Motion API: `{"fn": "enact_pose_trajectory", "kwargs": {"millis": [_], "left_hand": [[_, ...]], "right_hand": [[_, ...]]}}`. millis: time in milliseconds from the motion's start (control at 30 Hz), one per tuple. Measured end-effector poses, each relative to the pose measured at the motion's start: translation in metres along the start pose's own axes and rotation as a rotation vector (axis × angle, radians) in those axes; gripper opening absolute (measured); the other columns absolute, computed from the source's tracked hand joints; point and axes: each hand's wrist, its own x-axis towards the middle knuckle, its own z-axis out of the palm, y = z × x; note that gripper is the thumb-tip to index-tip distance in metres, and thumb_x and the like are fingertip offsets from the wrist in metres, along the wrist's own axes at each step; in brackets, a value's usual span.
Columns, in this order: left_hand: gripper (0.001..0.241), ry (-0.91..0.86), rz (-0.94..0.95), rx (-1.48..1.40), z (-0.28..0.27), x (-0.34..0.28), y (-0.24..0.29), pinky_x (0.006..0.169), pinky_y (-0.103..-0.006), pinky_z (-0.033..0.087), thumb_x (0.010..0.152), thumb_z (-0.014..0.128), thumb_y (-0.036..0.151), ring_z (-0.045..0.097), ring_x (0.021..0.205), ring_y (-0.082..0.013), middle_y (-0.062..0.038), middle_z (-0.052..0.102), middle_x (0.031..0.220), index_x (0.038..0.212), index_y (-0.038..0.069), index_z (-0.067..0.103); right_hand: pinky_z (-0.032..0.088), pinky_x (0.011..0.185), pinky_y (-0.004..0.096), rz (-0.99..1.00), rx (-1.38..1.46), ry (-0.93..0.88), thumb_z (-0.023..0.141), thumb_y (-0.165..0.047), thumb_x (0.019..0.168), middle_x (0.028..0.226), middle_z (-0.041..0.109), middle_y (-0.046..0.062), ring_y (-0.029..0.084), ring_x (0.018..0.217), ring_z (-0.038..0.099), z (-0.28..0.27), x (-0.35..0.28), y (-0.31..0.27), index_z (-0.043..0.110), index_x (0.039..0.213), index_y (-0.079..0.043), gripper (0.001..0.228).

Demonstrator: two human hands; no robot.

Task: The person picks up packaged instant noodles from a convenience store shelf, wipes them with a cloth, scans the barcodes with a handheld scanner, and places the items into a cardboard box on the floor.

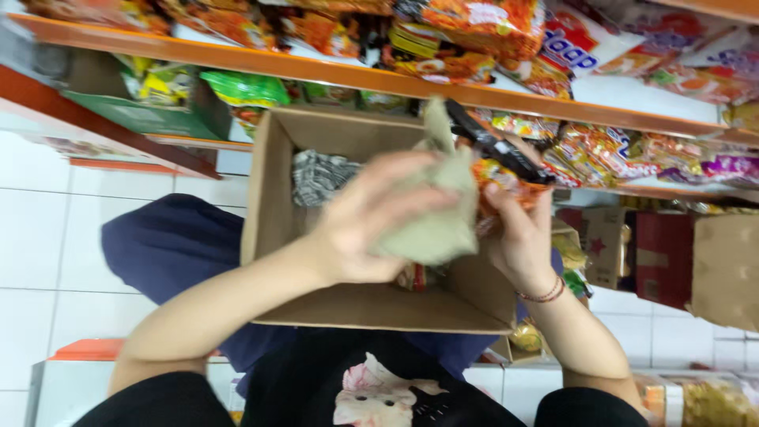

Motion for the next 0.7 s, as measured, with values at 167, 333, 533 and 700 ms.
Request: {"fn": "enact_pose_trajectory", "kwargs": {"millis": [167, 333, 533, 700], "left_hand": [[0.086, -0.082, 0.183, 0.446, 0.009, 0.000, -0.009, 0.110, -0.0801, 0.019, 0.067, 0.077, 0.062, 0.032, 0.145, -0.0397, -0.012, 0.037, 0.156, 0.145, 0.033, 0.056], [0.076, -0.019, 0.206, 0.599, -0.006, -0.008, -0.041, 0.131, -0.0706, 0.023, 0.093, 0.078, 0.052, 0.025, 0.157, -0.0332, -0.008, 0.033, 0.165, 0.160, 0.025, 0.052], [0.057, 0.201, -0.169, 0.318, 0.001, -0.008, -0.053, 0.125, -0.0572, 0.032, 0.099, 0.075, 0.035, 0.031, 0.152, -0.0359, -0.015, 0.031, 0.162, 0.148, 0.015, 0.053], [0.047, -0.023, 0.160, 0.332, 0.006, 0.009, -0.051, 0.122, -0.0738, 0.029, 0.096, 0.081, 0.040, 0.036, 0.150, -0.0460, -0.023, 0.036, 0.159, 0.122, 0.009, 0.057]], "right_hand": [[0.053, 0.102, 0.041, 0.437, 0.494, -0.097, 0.049, -0.035, 0.097, 0.129, 0.069, 0.010, 0.024, 0.120, 0.065, 0.024, 0.013, 0.021, 0.054, 0.136, -0.009, 0.048], [0.055, 0.103, 0.039, 0.052, 0.504, -0.152, 0.045, -0.031, 0.122, 0.119, 0.066, 0.010, 0.021, 0.113, 0.065, 0.041, 0.021, 0.055, 0.057, 0.117, -0.008, 0.027], [0.032, 0.080, 0.046, 0.190, -0.146, 0.000, 0.036, -0.041, 0.119, 0.098, 0.048, 0.029, 0.033, 0.088, 0.041, 0.055, 0.028, 0.056, 0.058, 0.128, 0.017, 0.064], [0.043, 0.117, 0.036, -0.161, 0.038, -0.186, 0.047, -0.038, 0.107, 0.146, 0.055, 0.009, 0.018, 0.136, 0.055, 0.066, 0.028, 0.037, 0.044, 0.147, -0.001, 0.055]]}}
